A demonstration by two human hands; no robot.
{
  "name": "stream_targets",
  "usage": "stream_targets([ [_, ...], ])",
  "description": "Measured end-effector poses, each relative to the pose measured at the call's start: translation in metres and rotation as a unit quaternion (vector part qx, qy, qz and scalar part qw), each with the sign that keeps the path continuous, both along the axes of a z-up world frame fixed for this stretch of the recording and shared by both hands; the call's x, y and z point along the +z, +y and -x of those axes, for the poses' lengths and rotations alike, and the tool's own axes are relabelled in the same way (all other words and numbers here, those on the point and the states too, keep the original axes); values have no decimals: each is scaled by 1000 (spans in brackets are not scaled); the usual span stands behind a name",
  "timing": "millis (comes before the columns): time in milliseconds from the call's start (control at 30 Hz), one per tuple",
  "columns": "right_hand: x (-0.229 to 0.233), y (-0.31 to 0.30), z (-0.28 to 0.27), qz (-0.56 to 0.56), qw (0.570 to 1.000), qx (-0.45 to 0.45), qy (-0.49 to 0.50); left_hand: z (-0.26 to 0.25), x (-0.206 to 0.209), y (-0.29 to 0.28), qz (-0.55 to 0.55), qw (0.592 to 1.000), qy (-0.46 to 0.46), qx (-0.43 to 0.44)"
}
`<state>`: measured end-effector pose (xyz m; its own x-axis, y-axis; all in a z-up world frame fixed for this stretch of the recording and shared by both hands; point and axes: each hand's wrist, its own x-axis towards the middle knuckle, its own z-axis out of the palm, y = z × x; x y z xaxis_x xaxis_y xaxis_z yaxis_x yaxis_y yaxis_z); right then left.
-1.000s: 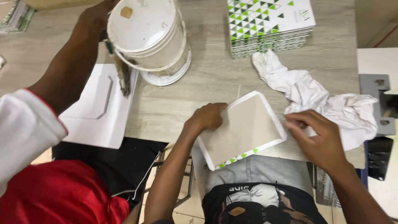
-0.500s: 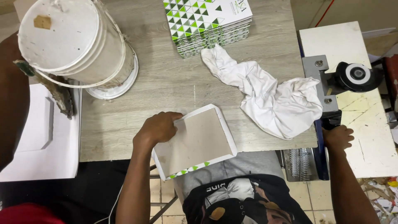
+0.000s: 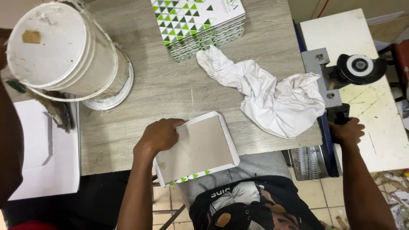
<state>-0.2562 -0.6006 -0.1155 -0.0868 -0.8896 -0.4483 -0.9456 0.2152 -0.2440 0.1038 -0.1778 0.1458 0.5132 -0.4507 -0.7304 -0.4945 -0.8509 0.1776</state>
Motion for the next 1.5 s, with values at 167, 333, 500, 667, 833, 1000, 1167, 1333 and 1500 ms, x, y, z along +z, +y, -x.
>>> stream_targets([
  [167,-7,6,15,36,998,-7,-48,-1,-7,7,24,1000,-13,-4],
  [333,-54,14,56,235,949,102,-181,-1,-9,7,21,999,-10,23],
  [500,-87,16,81,277,924,128,-230,1,-7,5,13,1000,-16,13],
  [667,-102,7,87,280,928,149,-197,2,-4,4,18,1000,-13,20],
  [833,-54,3,57,210,933,109,-272,3,-4,4,23,999,-12,34],
  [1000,-83,-5,68,242,902,118,-337,4,-5,5,22,999,-14,31],
  [1167,-54,17,61,180,918,63,-349,2,-2,4,41,997,25,61],
  [1333,-54,19,60,163,915,78,-360,-1,-11,6,48,997,14,50],
  [1500,-39,28,52,129,931,44,-337,3,-6,7,59,997,14,54],
])
